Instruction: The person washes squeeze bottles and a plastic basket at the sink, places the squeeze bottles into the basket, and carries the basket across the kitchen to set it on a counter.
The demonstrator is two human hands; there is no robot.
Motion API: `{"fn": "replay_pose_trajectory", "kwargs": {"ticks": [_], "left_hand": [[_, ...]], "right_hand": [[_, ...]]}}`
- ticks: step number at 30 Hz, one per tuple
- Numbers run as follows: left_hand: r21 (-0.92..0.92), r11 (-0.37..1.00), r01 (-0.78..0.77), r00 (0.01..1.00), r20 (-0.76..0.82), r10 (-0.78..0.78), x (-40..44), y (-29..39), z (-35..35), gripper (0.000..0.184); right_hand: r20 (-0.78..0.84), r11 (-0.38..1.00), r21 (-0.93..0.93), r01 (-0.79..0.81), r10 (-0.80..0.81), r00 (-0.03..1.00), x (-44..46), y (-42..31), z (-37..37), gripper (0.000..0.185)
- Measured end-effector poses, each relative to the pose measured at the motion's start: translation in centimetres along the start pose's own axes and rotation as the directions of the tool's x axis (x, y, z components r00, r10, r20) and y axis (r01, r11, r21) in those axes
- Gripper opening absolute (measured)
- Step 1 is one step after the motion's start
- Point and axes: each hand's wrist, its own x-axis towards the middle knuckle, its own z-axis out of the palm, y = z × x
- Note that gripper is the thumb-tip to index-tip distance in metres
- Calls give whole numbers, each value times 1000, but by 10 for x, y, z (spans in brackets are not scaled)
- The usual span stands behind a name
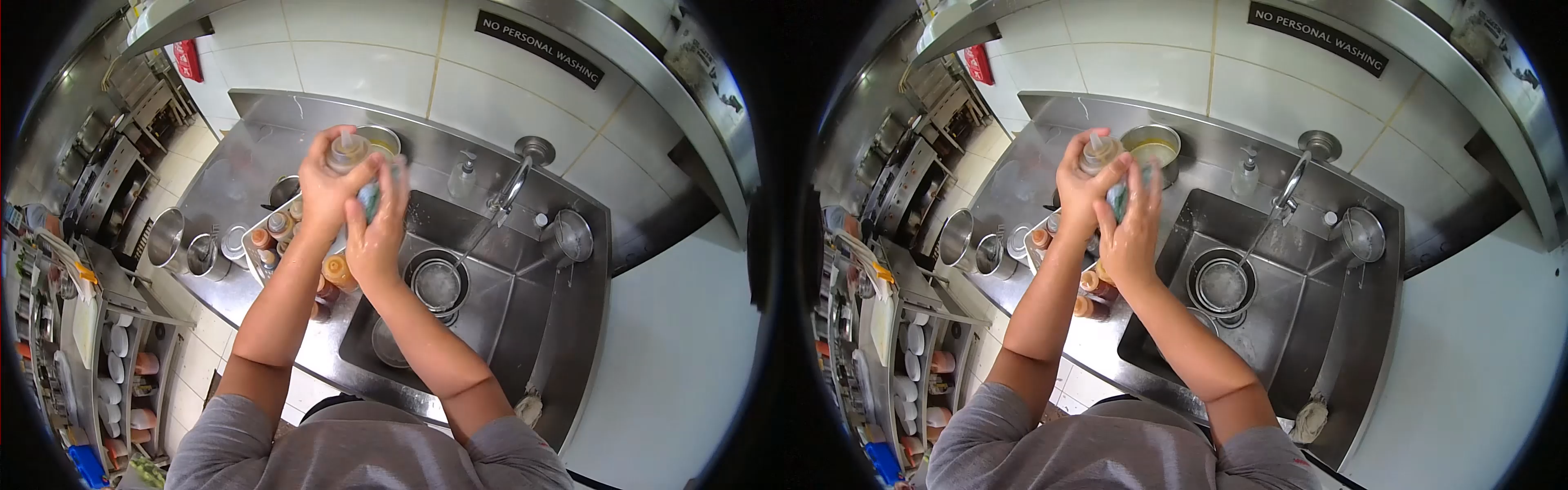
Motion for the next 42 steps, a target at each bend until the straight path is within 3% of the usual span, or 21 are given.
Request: {"fn": "replay_pose_trajectory", "kwargs": {"ticks": [1, 2, 4, 5, 7, 9, 11, 12, 14, 17, 19, 20, 21, 24, 26, 28, 29, 30, 32, 38, 42], "left_hand": [[1, 1000, -6, 1000, 8, 6, 0, 2, 3, 49], [-235, 967, 103, 992, 89, -85, 0, 4, 6, 43], [-464, 847, 260, 960, 222, -173, 1, 5, 15, 36], [-466, 842, 270, 956, 232, -178, 0, 6, 18, 36], [-591, 743, 314, 938, 313, -149, 0, 13, 25, 36], [-609, 740, 287, 951, 274, -143, 6, 8, 32, 35], [-468, 878, 100, 995, 46, -89, 7, -10, 43, 35], [-380, 924, 45, 998, -19, -56, 5, -26, 49, 35], [-204, 976, -79, 996, -55, 69, 0, -63, 66, 36], [83, 970, -227, 971, -58, 233, 7, -137, 77, 39], [363, 930, 52, 998, 0, -55, 12, -156, 67, 41], [396, 912, 106, 992, 22, -125, 14, -165, 62, 42], [415, 902, 120, 992, -7, -129, 19, -162, 56, 42], [495, 863, 104, 962, 170, -213, 32, -158, 43, 45], [455, 808, -373, 926, 134, 352, 37, -170, 35, 46], [546, 757, -360, 933, 199, 300, 39, -137, -17, 43], [671, 740, -48, 983, 165, -85, 35, -108, -42, 40], [770, 592, 238, 889, 72, -452, 26, -87, -68, 38], [925, 353, 138, 904, 29, -428, -3, -119, -115, 41], [974, 188, -124, 893, 193, -408, -37, -165, -100, 37], [934, 354, -44, 886, 200, -418, -20, -101, -112, 41]], "right_hand": [[-61, 997, -50, 59, -62, 996, 19, -8, -6, 48], [-118, 988, -103, 118, -130, 985, 34, -10, -11, 43], [90, 941, 199, -274, 261, 961, 60, -6, -35, 48], [281, 806, 238, -541, 476, 833, 70, -4, -53, 50], [486, 501, 441, -745, 564, 667, 53, 56, -57, 55], [495, 387, 394, -834, 675, 547, 23, 94, -67, 57], [631, -61, 492, -868, 712, 308, -7, 123, -74, 53], [625, -63, 493, -868, 719, 303, -24, 143, -73, 53], [741, -184, 292, -939, 665, 100, -57, 188, -68, 47], [616, -118, 412, -904, 767, 181, -85, 247, -69, 43], [365, -8, 595, -803, 893, 262, -87, 284, -93, 40], [333, -65, 655, -753, 919, 210, -81, 290, -106, 37], [312, -123, 705, -698, 938, 150, -74, 294, -116, 35], [449, -167, 697, -697, 860, 243, -59, 298, -127, 30], [445, -98, 674, -732, 845, 296, -51, 296, -127, 30], [424, -73, 667, -742, 856, 296, -48, 298, -130, 30], [389, -38, 662, -748, 871, 301, -48, 299, -131, 30], [390, -78, 712, -697, 870, 301, -49, 296, -133, 29], [368, -95, 742, -664, 885, 285, -49, 286, -130, 29], [477, -184, 716, -673, 834, 279, -58, 256, -94, 40], [490, -79, 652, -754, 803, 339, -53, 190, -85, 38]]}}
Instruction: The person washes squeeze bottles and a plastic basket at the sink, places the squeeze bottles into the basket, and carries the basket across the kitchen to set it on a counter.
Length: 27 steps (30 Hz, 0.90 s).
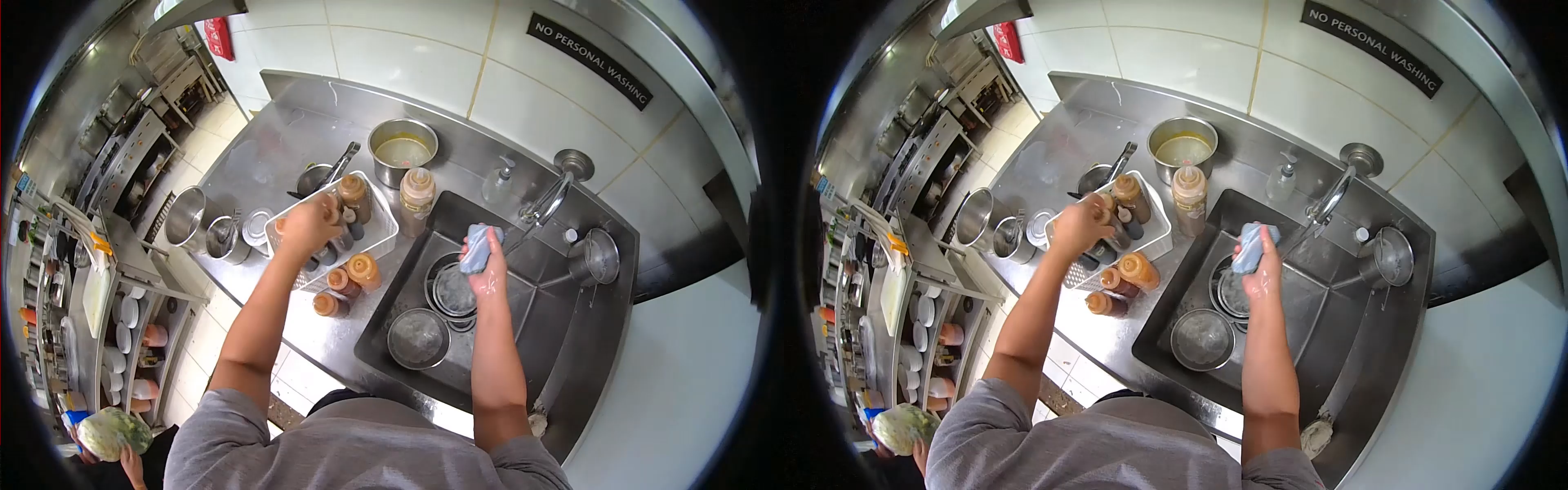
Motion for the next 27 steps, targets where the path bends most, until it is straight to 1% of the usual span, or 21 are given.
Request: {"fn": "replay_pose_trajectory", "kwargs": {"ticks": [3, 4, 5, 6, 7, 8, 9, 10, 11, 13, 15, 16, 17, 18, 19, 20, 21, 23, 24, 25, 27], "left_hand": [[-426, 901, -87, 980, -199, 1, -19, 19, -64, 55], [-423, 901, -92, 980, -200, 6, -20, 28, -65, 55], [-762, 581, -286, 939, -344, 11, -20, 45, -63, 48], [-883, 117, -455, 885, -463, -53, -21, 62, -60, 40], [-922, 77, -380, 923, -383, -33, -24, 76, -55, 39], [-927, 109, -359, 933, -360, 7, -25, 91, -44, 41], [-932, 138, -336, 942, -332, 45, -26, 108, -31, 45], [-917, 187, -352, 936, -348, 57, -38, 131, -31, 50], [-965, -13, -262, 961, -262, 86, -45, 147, -31, 52], [-987, 2, -160, 978, -159, 136, -40, 148, -2, 43], [-992, -41, -118, 979, -123, 163, -44, 156, 20, 37], [-994, -71, -79, 979, -91, 185, -48, 160, 26, 32], [-994, -75, -73, 978, -86, 188, -48, 162, 29, 32], [-990, -78, -115, 975, -128, 184, -48, 164, 31, 30], [-985, -80, -155, 970, -167, 178, -49, 164, 33, 31], [-962, 31, -270, 956, -264, 131, -49, 169, 36, 34], [-963, 31, -268, 957, -262, 128, -46, 173, 43, 34], [-728, 393, -562, 823, -542, 172, -32, 169, 72, 37], [-612, 494, -618, 771, -597, 224, -21, 163, 92, 42], [-608, 495, -620, 766, -605, 216, -13, 157, 110, 42], [-741, 592, -316, 916, -401, -13, -6, 145, 139, 45]], "right_hand": [[82, 993, -66, 101, -96, 992, -47, 5, 55, 44], [141, 976, -89, 198, -185, 973, -62, 11, 74, 45], [202, 949, -104, 297, -272, 941, -75, 21, 92, 46], [254, 864, -181, 470, -420, 871, -85, 35, 111, 47], [315, 739, -245, 627, -551, 773, -95, 46, 127, 50], [451, 397, -440, 805, -678, 581, -105, 48, 139, 51], [614, -23, -542, 840, -693, 377, -115, 46, 148, 53], [649, -186, -592, 784, -686, 328, -124, 42, 155, 53], [687, -343, -624, 702, -668, 285, -131, 37, 158, 53], [683, -366, -613, 700, -692, 235, -128, 25, 156, 44], [523, -182, -692, 699, -793, 312, -117, 17, 148, 39], [365, 62, -648, 760, -850, 380, -107, 16, 142, 37], [364, 59, -653, 755, -850, 381, -100, 17, 130, 37], [172, 487, -575, 658, -714, 679, -92, 19, 115, 38], [34, 818, -401, 412, -436, 899, -83, 24, 99, 39], [-2, 905, -359, 226, -243, 970, -73, 37, 78, 41], [-2, 905, -362, 223, -240, 971, -69, 48, 64, 41], [-1, 965, -38, -258, 258, 966, -64, 71, 40, 43], [5, 965, -47, -259, 260, 966, -48, 86, 22, 43], [-59, 974, -130, -183, 177, 983, -26, 102, 3, 45], [-115, 970, -214, -117, 94, 989, -10, 110, -6, 47]]}}
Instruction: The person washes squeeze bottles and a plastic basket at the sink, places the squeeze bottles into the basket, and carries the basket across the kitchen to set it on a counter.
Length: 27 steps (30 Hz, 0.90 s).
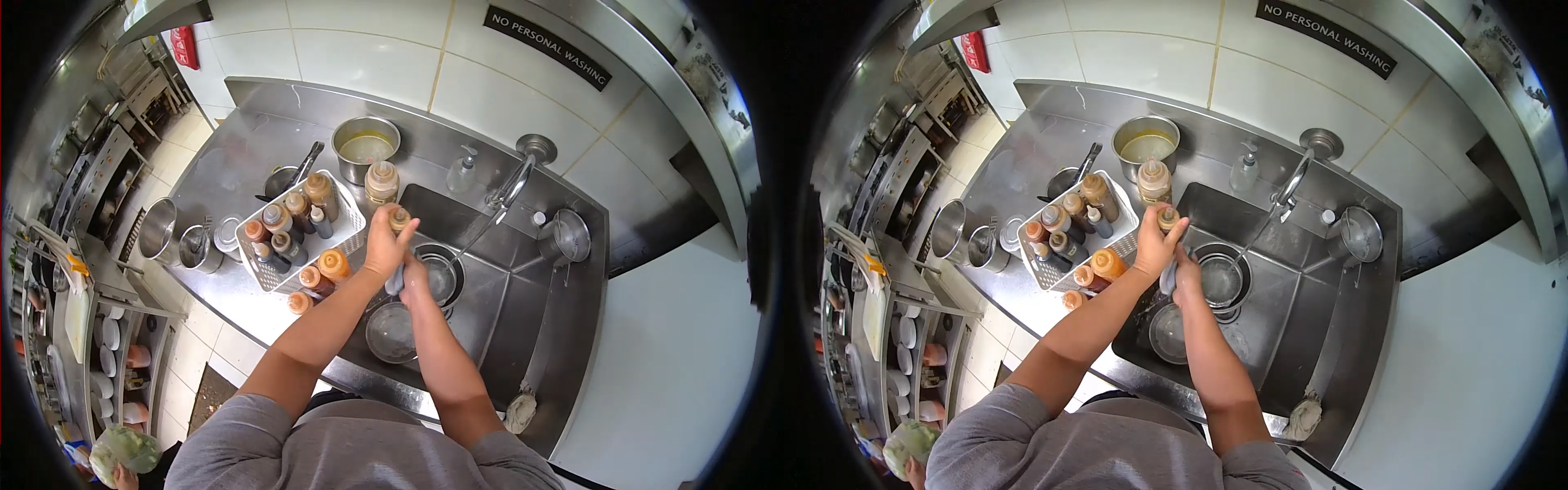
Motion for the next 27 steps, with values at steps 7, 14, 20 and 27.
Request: {"fn": "replay_pose_trajectory", "kwargs": {"ticks": [7, 14, 20, 27], "left_hand": [[117, 991, 59, 984, 159, -77, 6, 28, -42, 40], [719, 664, 204, 956, -1, -293, 20, -7, -196, 47], [835, 536, 121, 963, 31, -267, 7, -33, -199, 56], [56, 989, 137, 990, -44, -134, 34, 55, -211, 53]], "right_hand": [[160, 968, 249, -8, -33, 987, 61, 2, 27, 34], [-184, 990, 69, -124, 135, 974, 68, -8, 65, 34], [-178, 995, 77, -63, 76, 981, 43, -6, 44, 39], [44, 860, -85, 503, -501, 864, -91, -57, 89, 48]]}}
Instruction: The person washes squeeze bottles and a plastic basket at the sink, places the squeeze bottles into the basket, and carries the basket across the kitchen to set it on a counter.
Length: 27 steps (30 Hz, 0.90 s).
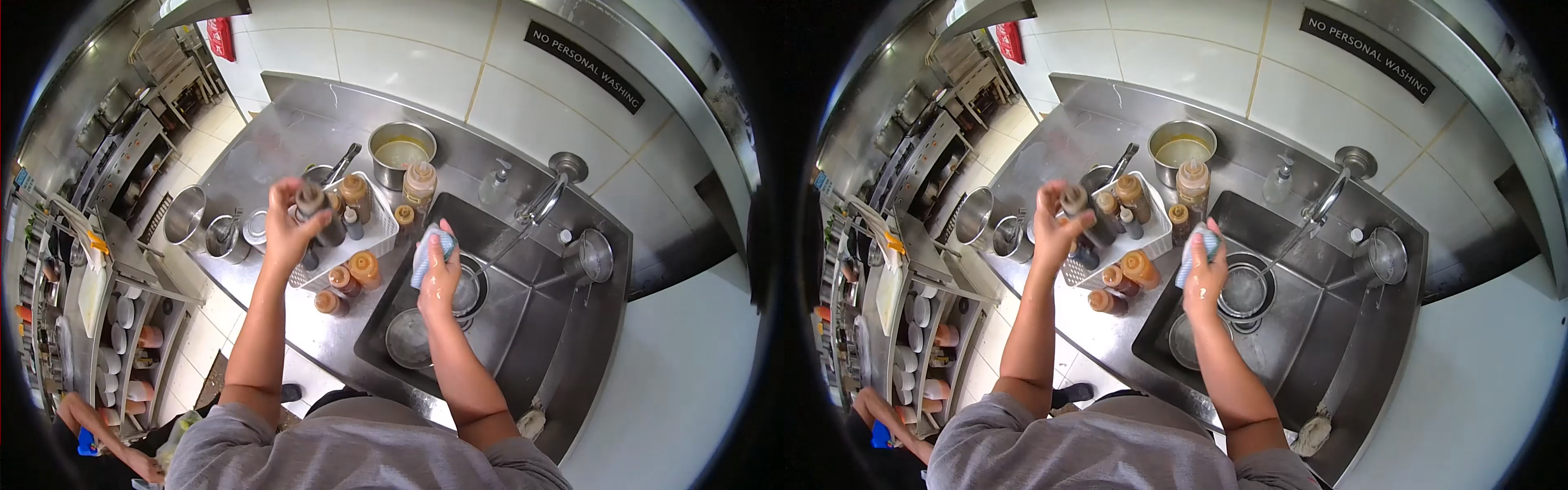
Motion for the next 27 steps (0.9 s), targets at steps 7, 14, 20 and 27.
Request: {"fn": "replay_pose_trajectory", "kwargs": {"ticks": [7, 14, 20, 27], "left_hand": [[-684, 720, 117, 976, 215, 46, -21, 34, 101, 39], [-684, 642, 346, 920, 380, -91, -47, 45, 147, 27], [-256, 952, -169, 984, 15, 179, -46, -25, 185, 25], [21, 999, -39, 998, 42, 38, -53, -62, 189, 31]], "right_hand": [[564, 117, -547, 829, -681, 468, -35, -63, 53, 48], [-57, 959, -266, 94, -112, 992, 25, -21, -12, 38], [44, 740, 11, -673, 672, 739, 32, 76, -55, 32], [22, 749, 109, -653, 655, 755, 53, 128, -60, 28]]}}
